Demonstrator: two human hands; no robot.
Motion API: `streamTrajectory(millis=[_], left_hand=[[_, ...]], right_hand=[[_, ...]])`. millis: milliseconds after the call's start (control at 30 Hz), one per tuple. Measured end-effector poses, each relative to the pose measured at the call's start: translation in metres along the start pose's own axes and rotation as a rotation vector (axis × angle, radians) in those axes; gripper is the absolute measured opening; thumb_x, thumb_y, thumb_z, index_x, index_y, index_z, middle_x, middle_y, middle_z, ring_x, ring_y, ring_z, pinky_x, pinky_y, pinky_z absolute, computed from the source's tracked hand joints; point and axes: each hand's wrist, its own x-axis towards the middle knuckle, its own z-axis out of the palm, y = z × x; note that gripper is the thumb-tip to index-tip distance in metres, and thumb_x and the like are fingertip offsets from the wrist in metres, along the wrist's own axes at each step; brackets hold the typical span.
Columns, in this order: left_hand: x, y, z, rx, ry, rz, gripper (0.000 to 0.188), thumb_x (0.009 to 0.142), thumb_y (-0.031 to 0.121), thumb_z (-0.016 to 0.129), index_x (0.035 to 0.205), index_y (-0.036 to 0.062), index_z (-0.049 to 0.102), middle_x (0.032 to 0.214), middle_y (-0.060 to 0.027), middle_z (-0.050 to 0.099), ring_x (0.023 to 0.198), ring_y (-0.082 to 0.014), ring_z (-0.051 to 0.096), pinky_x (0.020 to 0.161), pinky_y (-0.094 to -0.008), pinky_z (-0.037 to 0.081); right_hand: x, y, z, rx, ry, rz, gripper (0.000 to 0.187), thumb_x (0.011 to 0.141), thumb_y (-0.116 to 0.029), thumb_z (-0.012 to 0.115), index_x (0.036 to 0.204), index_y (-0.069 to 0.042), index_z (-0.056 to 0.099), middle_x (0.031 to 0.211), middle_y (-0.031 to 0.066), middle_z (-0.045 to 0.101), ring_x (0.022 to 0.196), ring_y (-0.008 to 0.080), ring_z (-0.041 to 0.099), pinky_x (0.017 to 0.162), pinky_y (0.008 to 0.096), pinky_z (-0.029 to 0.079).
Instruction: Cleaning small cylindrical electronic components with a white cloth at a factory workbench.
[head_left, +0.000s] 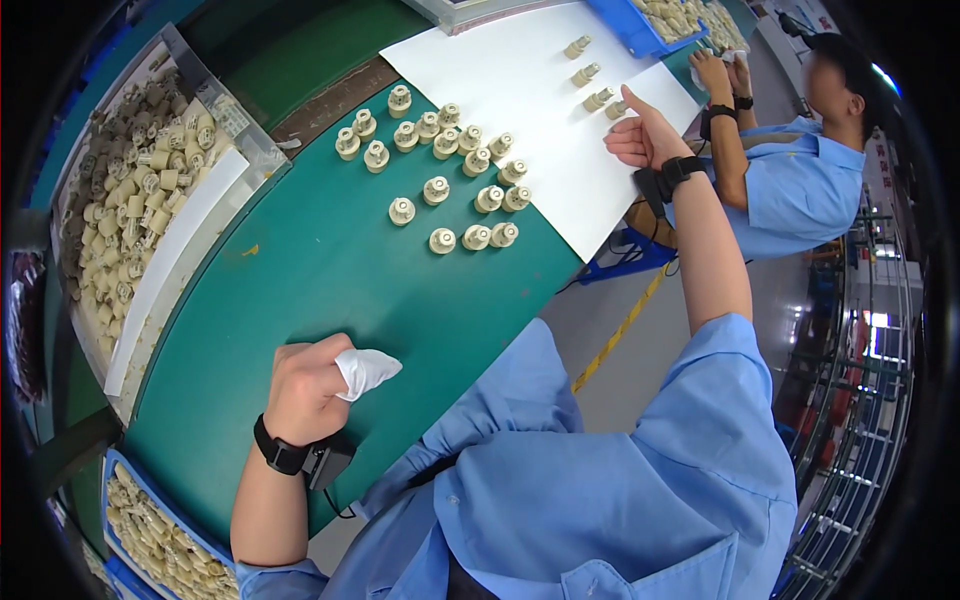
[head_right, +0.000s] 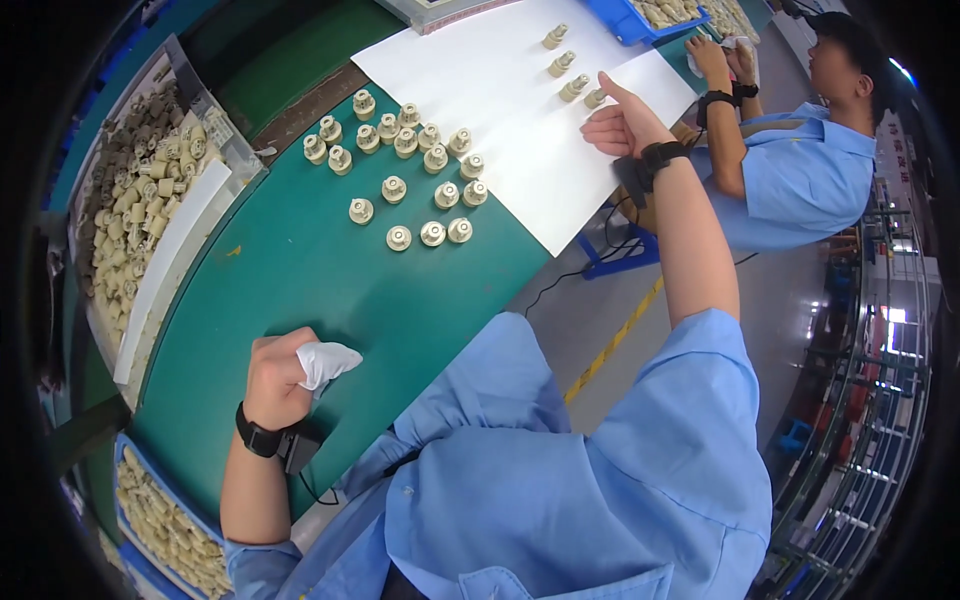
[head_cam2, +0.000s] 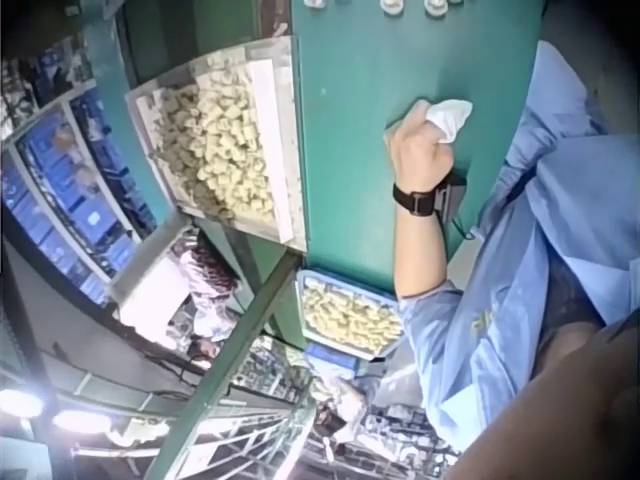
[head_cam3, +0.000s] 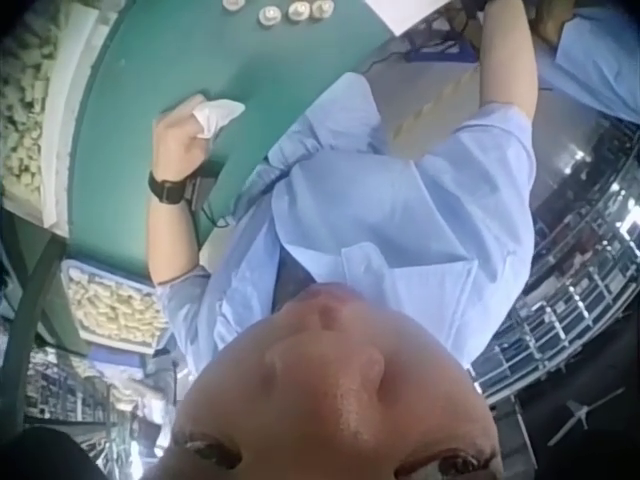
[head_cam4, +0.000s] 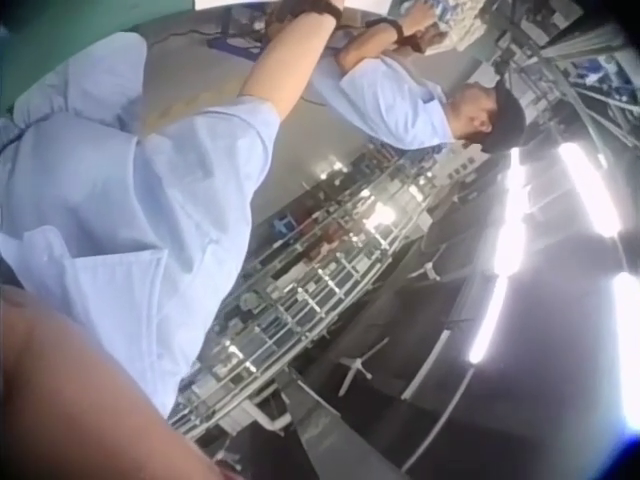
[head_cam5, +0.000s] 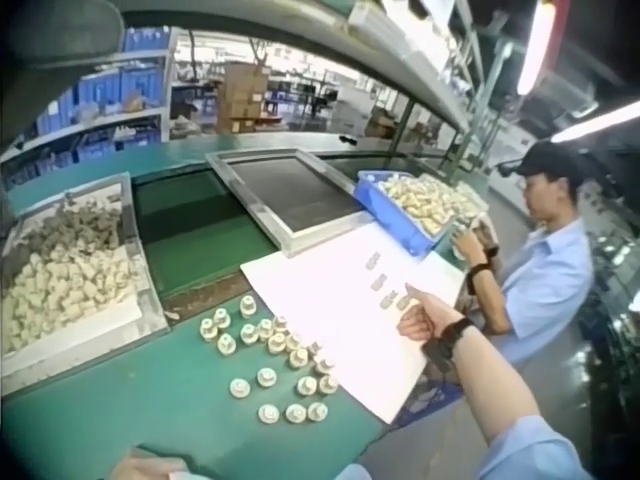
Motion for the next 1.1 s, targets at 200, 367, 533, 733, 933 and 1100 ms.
streamTrajectory(millis=[200, 367, 533, 733, 933, 1100], left_hand=[[0.0, -0.001, -0.004, 0.033, -0.064, -0.004, 0.026, 0.063, -0.007, 0.054, 0.078, 0.0067, 0.071, 0.065, -0.0069, 0.055, 0.052, -0.0243, 0.055, 0.046, -0.0319, 0.04], [0.0, 0.002, -0.001, 0.021, -0.018, -0.014, 0.032, 0.06, -0.006, 0.057, 0.079, 0.0142, 0.072, 0.064, -0.0055, 0.048, 0.051, -0.0256, 0.051, 0.044, -0.0351, 0.037], [-0.001, 0.001, 0.0, 0.014, -0.024, -0.017, 0.027, 0.063, -0.004, 0.057, 0.078, 0.0137, 0.071, 0.066, -0.006, 0.05, 0.054, -0.0272, 0.053, 0.047, -0.0361, 0.039], [-0.01, -0.003, -0.002, 0.007, 0.027, -0.024, 0.019, 0.062, -0.002, 0.056, 0.071, 0.0115, 0.066, 0.07, -0.0067, 0.053, 0.059, -0.0301, 0.055, 0.049, -0.039, 0.041], [-0.01, -0.005, -0.005, 0.065, -0.047, -0.036, 0.012, 0.059, -0.002, 0.053, 0.064, 0.0077, 0.058, 0.071, -0.0065, 0.053, 0.063, -0.031, 0.055, 0.051, -0.0426, 0.04], [-0.016, -0.01, -0.002, 0.068, -0.038, -0.048, 0.013, 0.059, -0.001, 0.052, 0.064, 0.0083, 0.059, 0.071, -0.0056, 0.054, 0.064, -0.0306, 0.056, 0.052, -0.0429, 0.041]], right_hand=[[-0.004, 0.001, -0.006, 0.061, -0.076, 0.011, 0.062, 0.081, -0.065, 0.061, 0.073, -0.003, 0.06, 0.073, 0.0127, 0.07, 0.056, 0.017, 0.068, 0.045, 0.024, 0.054], [-0.002, -0.002, 0.001, -0.036, 0.038, -0.022, 0.062, 0.083, -0.062, 0.061, 0.085, 0.0, 0.06, 0.075, 0.0117, 0.07, 0.059, 0.0172, 0.069, 0.046, 0.0245, 0.055], [-0.007, -0.002, -0.003, 0.006, 0.044, -0.036, 0.056, 0.084, -0.051, 0.066, 0.098, 0.003, 0.058, 0.081, 0.0126, 0.07, 0.064, 0.0187, 0.069, 0.054, 0.0254, 0.057], [-0.029, 0.003, 0.002, -0.225, 0.154, -0.526, 0.032, 0.081, -0.016, 0.074, 0.093, 0.01, 0.062, 0.081, 0.0137, 0.068, 0.068, 0.016, 0.066, 0.063, 0.0265, 0.057], [-0.139, -0.031, 0.092, -0.384, -0.136, -0.781, 0.019, 0.087, -0.012, 0.069, 0.097, 0.004, 0.064, 0.088, 0.0106, 0.07, 0.076, 0.0152, 0.068, 0.07, 0.0248, 0.056], [-0.168, -0.053, 0.167, -0.798, -0.197, -1.13, 0.014, 0.081, -0.011, 0.073, 0.09, -0.002, 0.068, 0.083, 0.0063, 0.07, 0.074, 0.016, 0.066, 0.066, 0.0278, 0.053]])
